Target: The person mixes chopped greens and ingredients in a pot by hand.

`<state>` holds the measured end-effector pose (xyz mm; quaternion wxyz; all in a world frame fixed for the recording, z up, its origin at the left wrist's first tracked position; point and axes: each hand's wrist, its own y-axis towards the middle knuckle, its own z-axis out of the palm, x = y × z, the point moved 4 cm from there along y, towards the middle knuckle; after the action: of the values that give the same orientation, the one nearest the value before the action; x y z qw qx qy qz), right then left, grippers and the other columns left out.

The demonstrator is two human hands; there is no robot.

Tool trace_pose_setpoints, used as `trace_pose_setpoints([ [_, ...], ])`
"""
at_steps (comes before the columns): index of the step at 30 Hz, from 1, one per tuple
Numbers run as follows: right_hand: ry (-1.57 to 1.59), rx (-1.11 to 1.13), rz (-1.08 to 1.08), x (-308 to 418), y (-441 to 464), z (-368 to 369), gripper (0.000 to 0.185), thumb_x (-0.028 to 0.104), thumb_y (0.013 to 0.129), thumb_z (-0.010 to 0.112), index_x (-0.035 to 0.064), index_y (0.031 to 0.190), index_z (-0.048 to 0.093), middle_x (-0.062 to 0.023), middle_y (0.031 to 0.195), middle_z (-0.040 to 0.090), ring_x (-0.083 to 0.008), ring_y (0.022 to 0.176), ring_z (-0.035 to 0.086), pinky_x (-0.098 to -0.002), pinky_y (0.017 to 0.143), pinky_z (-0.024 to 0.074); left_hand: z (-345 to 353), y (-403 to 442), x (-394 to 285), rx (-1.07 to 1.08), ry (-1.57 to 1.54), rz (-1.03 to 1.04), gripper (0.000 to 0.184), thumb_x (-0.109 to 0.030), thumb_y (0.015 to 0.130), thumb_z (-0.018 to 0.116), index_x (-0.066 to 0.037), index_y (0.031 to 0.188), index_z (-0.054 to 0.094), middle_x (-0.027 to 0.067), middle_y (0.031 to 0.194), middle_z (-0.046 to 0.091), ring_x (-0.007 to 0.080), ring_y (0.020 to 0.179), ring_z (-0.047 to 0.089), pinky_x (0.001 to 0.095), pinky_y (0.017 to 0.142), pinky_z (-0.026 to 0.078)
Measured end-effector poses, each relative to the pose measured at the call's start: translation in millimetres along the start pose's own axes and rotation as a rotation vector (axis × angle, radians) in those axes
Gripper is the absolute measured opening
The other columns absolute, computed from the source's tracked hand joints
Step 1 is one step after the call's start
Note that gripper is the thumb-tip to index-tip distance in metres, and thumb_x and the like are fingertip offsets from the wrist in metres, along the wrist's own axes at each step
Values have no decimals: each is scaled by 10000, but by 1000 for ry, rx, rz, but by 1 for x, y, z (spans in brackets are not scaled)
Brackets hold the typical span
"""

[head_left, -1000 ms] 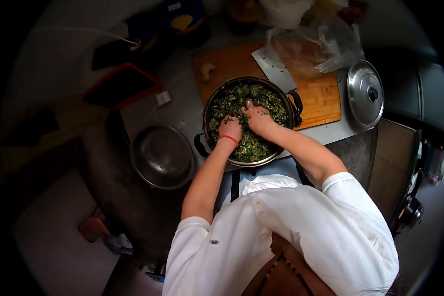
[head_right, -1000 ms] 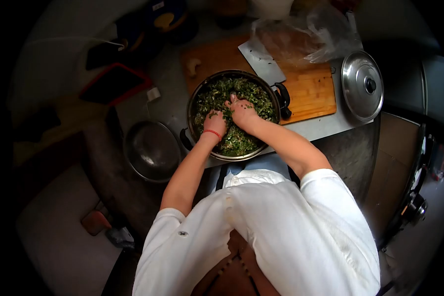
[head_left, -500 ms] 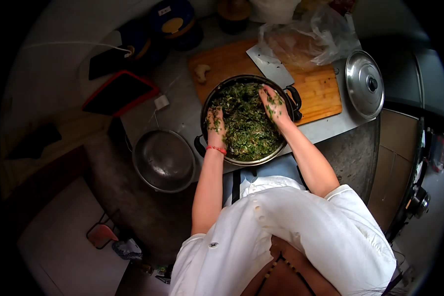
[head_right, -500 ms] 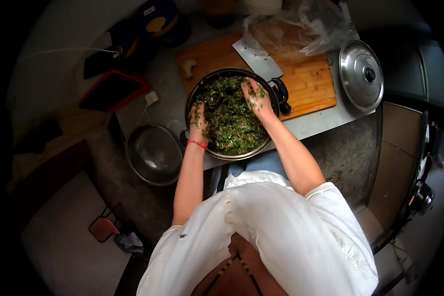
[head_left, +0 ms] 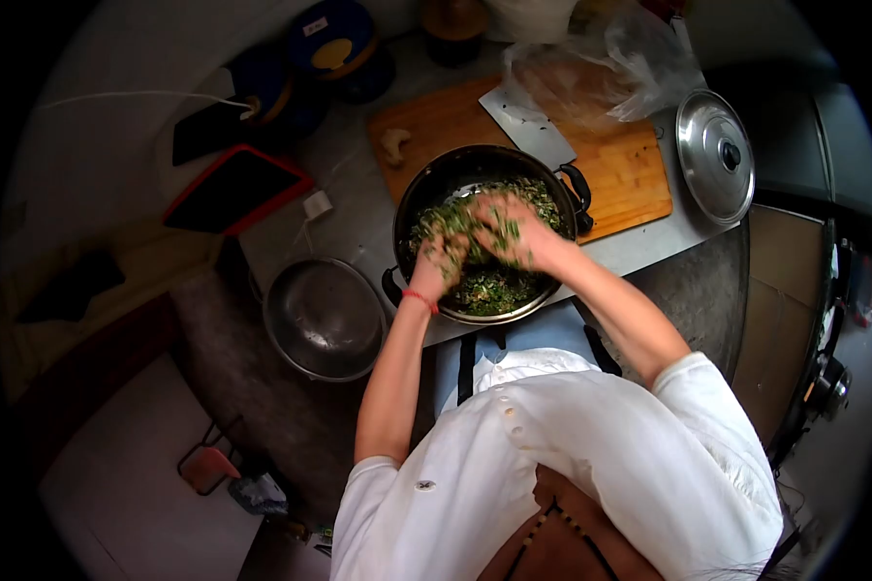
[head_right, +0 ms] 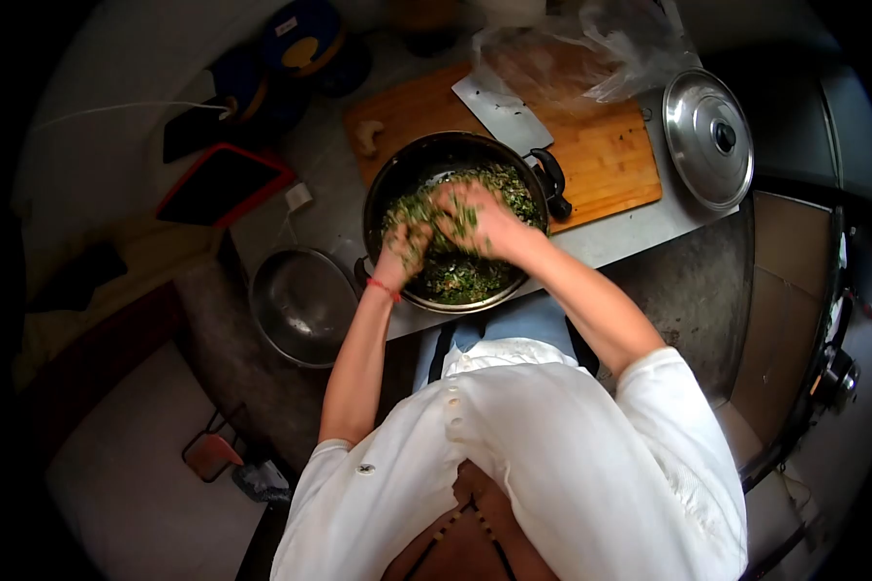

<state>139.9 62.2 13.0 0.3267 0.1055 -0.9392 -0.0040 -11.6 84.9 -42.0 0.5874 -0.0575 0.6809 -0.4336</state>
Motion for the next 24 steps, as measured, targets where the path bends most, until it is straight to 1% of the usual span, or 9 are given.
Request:
trace_pose_setpoints([
  [1, 103, -22, 32, 9, -16, 2, 323, 182, 742, 439, 62, 1042, 458, -108, 1077, 461, -276, 1002, 420, -381, 864, 321, 11, -16, -8, 44, 357, 425, 356, -287, 779, 475, -70, 1058, 430, 70, 962, 527, 263, 866, 509, 372, 749, 384],
  [3, -116, 51, 58, 32, -39, -4, 404, 173, 717, 446, 75, 1108, 426, -106, 1136, 418, -266, 1062, 375, -419, 910, 263, 18, -35, 11, 92, 854, 293, 331, -230, 724, 532, -59, 994, 447, 156, 907, 523, 306, 843, 497, 365, 761, 371],
  [5, -203, 416, 213, 28, -63, 14, 421, 173, 697, 462, 86, 1109, 440, -97, 1167, 386, -258, 1102, 330, -441, 920, 236, 38, -44, 19, 139, 1403, 407, 323, -262, 735, 479, -22, 951, 474, 176, 797, 546, 296, 831, 501, 394, 856, 278],
  [6, -245, 599, 289, 21, -73, 24, 430, 173, 687, 470, 91, 1109, 447, -92, 1183, 369, -254, 1122, 307, -451, 925, 223, 44, -41, 27, 187, 1454, 300, 309, -231, 706, 491, -33, 943, 489, 138, 769, 557, 261, 818, 513, 380, 866, 268],
  [10, -384, 504, 131, 9, -83, 50, 328, 200, 665, 495, 48, 947, 567, -84, 1204, 337, -257, 1137, 273, -530, 915, 161, 50, -28, 33, 326, 1599, 241, 270, -224, 729, 442, -66, 933, 521, 123, 817, 560, 204, 872, 515, 416, 860, 264],
  [13, -417, 895, 119, -3, -76, 68, 304, 194, 675, 489, 67, 938, 575, -96, 1189, 340, -269, 1142, 264, -526, 900, 214, 46, -7, 50, 401, 1624, 142, 243, -207, 725, 434, -142, 934, 540, 92, 903, 543, 185, 888, 514, 423, 862, 263],
  [14, -395, 772, 126, -3, -70, 61, 270, 171, 697, 483, 103, 940, 579, -104, 1154, 354, -281, 1142, 261, -492, 861, 311, 45, 0, 56, 435, 1637, 105, 242, -194, 717, 434, -179, 929, 549, 74, 941, 533, 180, 882, 516, 420, 864, 263],
  [18, -248, 1040, 207, -14, -53, 69, 263, 147, 718, 478, 82, 957, 568, -108, 1216, 297, -287, 1141, 265, -484, 878, 298, 37, 22, 61, 421, 1609, 82, 210, -188, 718, 428, -157, 869, 571, 76, 900, 547, 186, 869, 518, 425, 865, 268],
  [24, -380, 959, 180, -26, -42, 71, 304, 198, 752, 440, 96, 1026, 524, -118, 1228, 309, -294, 1117, 315, -458, 881, 291, 36, 31, 57, 435, 1624, 66, 219, -175, 708, 418, -143, 849, 582, 85, 871, 555, 220, 875, 515, 437, 864, 275],
])
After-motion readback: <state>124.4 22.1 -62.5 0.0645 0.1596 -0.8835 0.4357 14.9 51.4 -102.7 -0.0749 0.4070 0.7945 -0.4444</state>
